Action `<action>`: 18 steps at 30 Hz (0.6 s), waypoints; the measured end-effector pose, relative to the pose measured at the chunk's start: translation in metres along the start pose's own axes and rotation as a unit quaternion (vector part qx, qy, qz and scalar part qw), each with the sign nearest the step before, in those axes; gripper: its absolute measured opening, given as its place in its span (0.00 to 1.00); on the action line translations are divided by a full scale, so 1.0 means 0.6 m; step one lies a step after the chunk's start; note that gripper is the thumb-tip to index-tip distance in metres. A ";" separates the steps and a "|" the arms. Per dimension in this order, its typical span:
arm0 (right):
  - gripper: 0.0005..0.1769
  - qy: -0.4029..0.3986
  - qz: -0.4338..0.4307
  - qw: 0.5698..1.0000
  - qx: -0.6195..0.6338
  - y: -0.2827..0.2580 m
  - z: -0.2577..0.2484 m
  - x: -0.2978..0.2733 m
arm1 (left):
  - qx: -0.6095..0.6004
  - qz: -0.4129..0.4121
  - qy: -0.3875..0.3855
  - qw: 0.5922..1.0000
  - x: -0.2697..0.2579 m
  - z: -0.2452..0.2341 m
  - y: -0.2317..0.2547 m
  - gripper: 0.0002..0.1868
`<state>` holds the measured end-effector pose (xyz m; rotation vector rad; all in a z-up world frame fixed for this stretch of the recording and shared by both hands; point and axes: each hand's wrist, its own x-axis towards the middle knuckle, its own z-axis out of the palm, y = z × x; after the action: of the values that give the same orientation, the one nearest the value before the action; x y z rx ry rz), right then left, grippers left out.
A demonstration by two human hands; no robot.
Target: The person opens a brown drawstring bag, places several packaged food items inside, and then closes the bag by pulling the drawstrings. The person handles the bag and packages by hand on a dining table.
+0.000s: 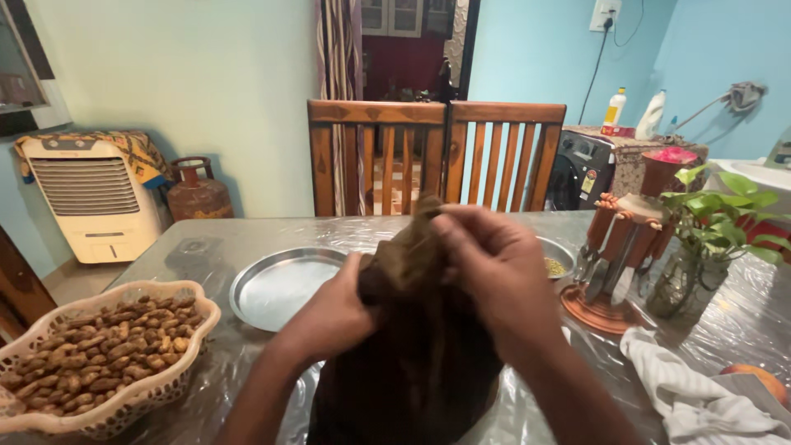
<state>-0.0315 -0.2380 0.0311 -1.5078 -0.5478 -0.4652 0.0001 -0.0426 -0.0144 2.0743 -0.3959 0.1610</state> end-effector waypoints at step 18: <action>0.12 0.074 0.012 0.996 0.057 -0.016 -0.114 0.035 | -0.481 0.160 0.117 0.854 -0.042 -0.046 0.107 0.17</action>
<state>-0.0170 -0.3056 0.0524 -1.3575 -0.4328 -0.5136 -0.0444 -0.0435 0.0450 0.9730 -0.5300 0.3316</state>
